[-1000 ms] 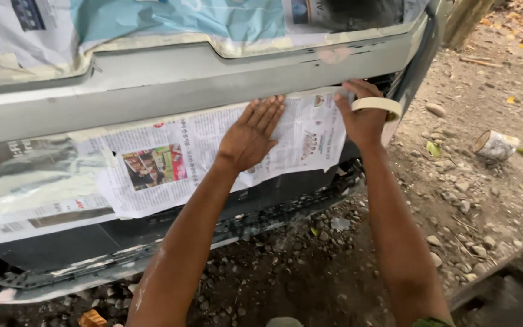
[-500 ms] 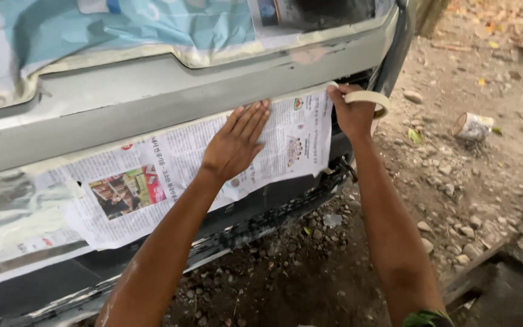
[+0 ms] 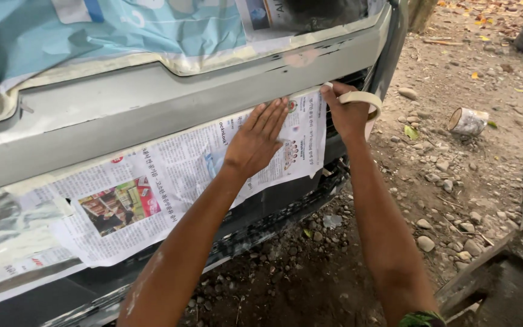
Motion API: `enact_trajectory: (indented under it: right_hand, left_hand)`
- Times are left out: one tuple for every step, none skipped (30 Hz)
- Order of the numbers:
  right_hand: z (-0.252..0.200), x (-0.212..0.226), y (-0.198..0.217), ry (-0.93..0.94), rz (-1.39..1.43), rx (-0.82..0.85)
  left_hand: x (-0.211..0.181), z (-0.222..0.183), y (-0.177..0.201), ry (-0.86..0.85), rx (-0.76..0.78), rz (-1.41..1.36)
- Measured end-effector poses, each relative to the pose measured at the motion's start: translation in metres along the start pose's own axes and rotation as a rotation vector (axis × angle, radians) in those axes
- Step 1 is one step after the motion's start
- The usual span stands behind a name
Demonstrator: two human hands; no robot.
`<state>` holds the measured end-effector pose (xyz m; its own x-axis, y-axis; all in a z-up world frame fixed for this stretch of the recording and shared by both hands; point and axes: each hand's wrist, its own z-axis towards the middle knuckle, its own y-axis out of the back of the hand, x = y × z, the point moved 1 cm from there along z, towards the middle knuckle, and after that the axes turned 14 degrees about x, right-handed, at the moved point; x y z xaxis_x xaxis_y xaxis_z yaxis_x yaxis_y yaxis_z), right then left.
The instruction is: Masking parts of a car headlight and bumper using newspaper and masking tape.
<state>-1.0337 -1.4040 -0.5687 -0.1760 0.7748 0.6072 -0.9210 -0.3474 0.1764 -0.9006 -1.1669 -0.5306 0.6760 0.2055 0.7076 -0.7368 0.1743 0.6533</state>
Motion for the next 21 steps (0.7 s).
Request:
enact_trajectory:
  right_hand:
    - [0.000,0.001,0.000,-0.040,0.129,0.015]
    - [-0.001,0.002,-0.001,-0.081,0.259,0.029]
    - [-0.001,-0.002,-0.001,-0.084,0.257,0.027]
    - [-0.002,-0.007,-0.002,-0.076,0.241,0.016]
    - [-0.001,-0.011,-0.002,-0.066,0.226,0.010]
    - [-0.001,-0.012,-0.002,-0.067,0.224,0.012]
    - [-0.001,-0.014,-0.003,-0.090,0.216,0.003]
    - [0.000,-0.016,-0.003,-0.114,0.209,-0.006]
    - [-0.001,-0.015,-0.004,-0.116,0.207,-0.006]
    - [-0.001,-0.014,-0.004,-0.122,0.192,-0.023]
    - [0.000,-0.013,-0.005,-0.124,0.178,-0.042]
    - [0.001,-0.015,-0.005,-0.123,0.176,-0.042]
    - [0.000,-0.017,-0.006,-0.111,0.191,-0.048]
    - [-0.001,-0.019,-0.006,-0.099,0.206,-0.053]
    - [-0.001,-0.019,-0.006,-0.099,0.205,-0.053]
    - [0.000,-0.019,-0.006,-0.093,0.223,-0.047]
    - [0.000,-0.020,-0.006,-0.087,0.241,-0.042]
    - [0.000,-0.016,-0.007,-0.089,0.239,-0.043]
    - [0.001,-0.013,-0.006,-0.105,0.230,-0.044]
    - [0.003,-0.009,-0.006,-0.121,0.222,-0.045]
    - [0.003,-0.006,-0.006,-0.115,0.221,-0.047]
  left_hand:
    - [-0.002,0.003,-0.001,-0.003,-0.008,-0.030]
    - [-0.005,0.007,-0.003,-0.006,-0.016,-0.059]
    - [-0.007,0.010,-0.004,-0.009,-0.016,-0.061]
    - [-0.008,0.013,-0.005,-0.011,-0.022,-0.079]
    - [-0.010,0.016,-0.005,-0.008,-0.027,-0.099]
    - [-0.011,0.018,-0.004,-0.007,-0.028,-0.102]
    - [-0.012,0.021,-0.002,-0.007,-0.025,-0.085]
    - [-0.012,0.023,-0.001,-0.007,-0.023,-0.067]
    - [-0.014,0.026,-0.001,-0.008,-0.023,-0.070]
    - [-0.016,0.028,-0.002,-0.013,-0.016,-0.060]
    - [-0.017,0.031,-0.002,-0.017,-0.012,-0.048]
    - [-0.017,0.033,-0.003,-0.017,-0.015,-0.048]
    - [-0.018,0.034,-0.004,-0.018,-0.018,-0.047]
    - [-0.019,0.035,-0.006,-0.018,-0.022,-0.046]
    - [-0.020,0.037,-0.007,-0.019,-0.023,-0.048]
    - [-0.021,0.039,-0.008,-0.019,-0.034,-0.052]
    - [-0.021,0.041,-0.010,-0.020,-0.045,-0.056]
    - [-0.024,0.046,-0.010,-0.022,-0.045,-0.058]
    - [-0.027,0.053,-0.010,-0.035,-0.021,-0.066]
    - [-0.029,0.059,-0.010,-0.047,0.003,-0.075]
    - [-0.031,0.066,-0.011,-0.045,-0.002,-0.072]
